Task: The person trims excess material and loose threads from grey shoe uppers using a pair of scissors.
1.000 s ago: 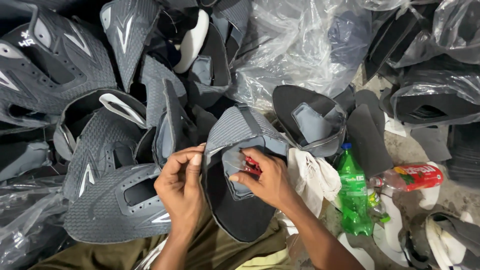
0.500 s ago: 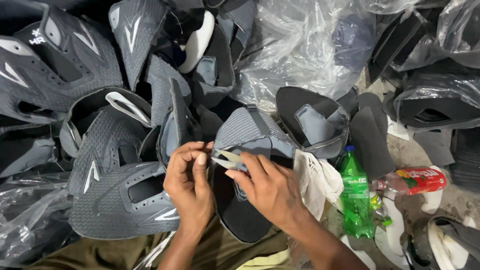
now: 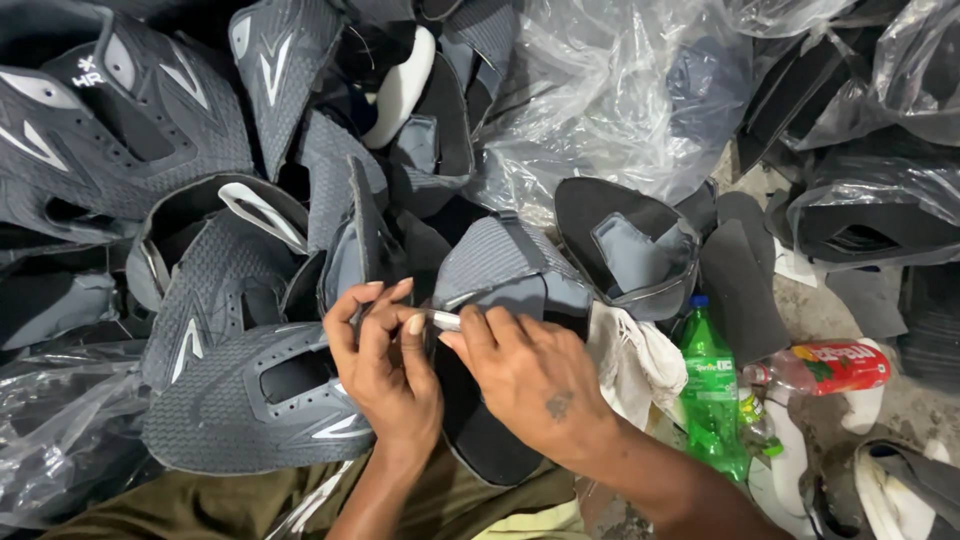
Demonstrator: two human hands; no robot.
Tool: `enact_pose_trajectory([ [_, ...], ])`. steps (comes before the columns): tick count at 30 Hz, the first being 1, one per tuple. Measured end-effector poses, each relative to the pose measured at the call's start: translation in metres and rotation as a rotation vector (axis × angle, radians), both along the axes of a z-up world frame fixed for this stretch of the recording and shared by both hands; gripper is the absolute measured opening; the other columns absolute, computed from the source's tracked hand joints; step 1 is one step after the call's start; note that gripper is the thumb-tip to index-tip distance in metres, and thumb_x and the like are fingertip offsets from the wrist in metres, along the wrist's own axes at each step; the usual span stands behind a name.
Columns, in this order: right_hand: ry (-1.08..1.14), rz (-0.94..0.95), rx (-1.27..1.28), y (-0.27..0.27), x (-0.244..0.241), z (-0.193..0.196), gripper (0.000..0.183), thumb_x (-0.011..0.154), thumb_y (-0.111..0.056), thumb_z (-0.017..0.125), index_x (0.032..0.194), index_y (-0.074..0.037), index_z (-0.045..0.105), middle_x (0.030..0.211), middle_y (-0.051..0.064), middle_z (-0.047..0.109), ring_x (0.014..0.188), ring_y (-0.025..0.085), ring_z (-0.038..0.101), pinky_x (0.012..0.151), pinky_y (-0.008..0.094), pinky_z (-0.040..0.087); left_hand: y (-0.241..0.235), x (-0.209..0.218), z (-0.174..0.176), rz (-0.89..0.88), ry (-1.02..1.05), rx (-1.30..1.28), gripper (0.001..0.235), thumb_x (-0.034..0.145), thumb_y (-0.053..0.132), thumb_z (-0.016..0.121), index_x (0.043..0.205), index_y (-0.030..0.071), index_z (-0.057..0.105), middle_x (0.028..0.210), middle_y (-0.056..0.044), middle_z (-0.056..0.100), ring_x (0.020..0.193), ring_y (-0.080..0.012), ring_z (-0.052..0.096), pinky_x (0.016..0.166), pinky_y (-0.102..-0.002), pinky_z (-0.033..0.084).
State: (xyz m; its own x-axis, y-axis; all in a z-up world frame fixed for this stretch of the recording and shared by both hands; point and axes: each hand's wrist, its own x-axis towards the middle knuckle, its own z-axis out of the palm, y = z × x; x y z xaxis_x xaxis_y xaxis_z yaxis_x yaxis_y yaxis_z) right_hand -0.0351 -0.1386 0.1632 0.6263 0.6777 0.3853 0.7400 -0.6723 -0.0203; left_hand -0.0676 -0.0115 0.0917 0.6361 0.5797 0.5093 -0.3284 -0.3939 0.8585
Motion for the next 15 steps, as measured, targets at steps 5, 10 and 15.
enact_pose_trajectory([
  [5, 0.116, -0.045, 0.023, -0.015, 0.007, -0.009, 0.03, 0.095, -0.034, 0.072, 0.101, -0.005, 0.069, 0.075, 0.008, 0.064, 0.061, 0.026, 0.068, 0.05, 0.037, 0.051, 0.005, -0.003, -0.015, -0.089, -0.041, -0.321, 0.006, 0.107, -0.001, 0.054, 0.105, -0.004, 0.058, 0.126, -0.016, 0.053, 0.114, -0.0243, 0.069, 0.098, -0.034, 0.059],
  [10, 0.396, -0.065, 0.431, -0.044, 0.021, -0.053, 0.033, 0.089, -0.031, 0.078, 0.106, -0.006, 0.068, 0.085, 0.009, 0.072, 0.069, 0.023, 0.073, 0.059, 0.033, 0.056, 0.019, -0.005, -0.022, -0.173, -0.04, -0.634, 0.008, 0.108, 0.002, 0.05, 0.106, -0.004, 0.055, 0.114, -0.015, 0.064, 0.109, -0.0211, 0.07, 0.097, -0.036, 0.059],
  [15, 0.451, -0.054, 0.516, -0.052, 0.029, -0.089, 0.043, 0.076, -0.032, 0.087, 0.102, -0.005, 0.067, 0.079, 0.01, 0.072, 0.068, 0.027, 0.072, 0.061, 0.035, 0.055, 0.041, -0.014, 0.005, 0.311, 0.06, -0.15, 0.031, 0.094, -0.004, 0.056, 0.125, -0.003, 0.054, 0.118, -0.015, 0.058, 0.093, -0.0183, 0.06, 0.081, -0.03, 0.052],
])
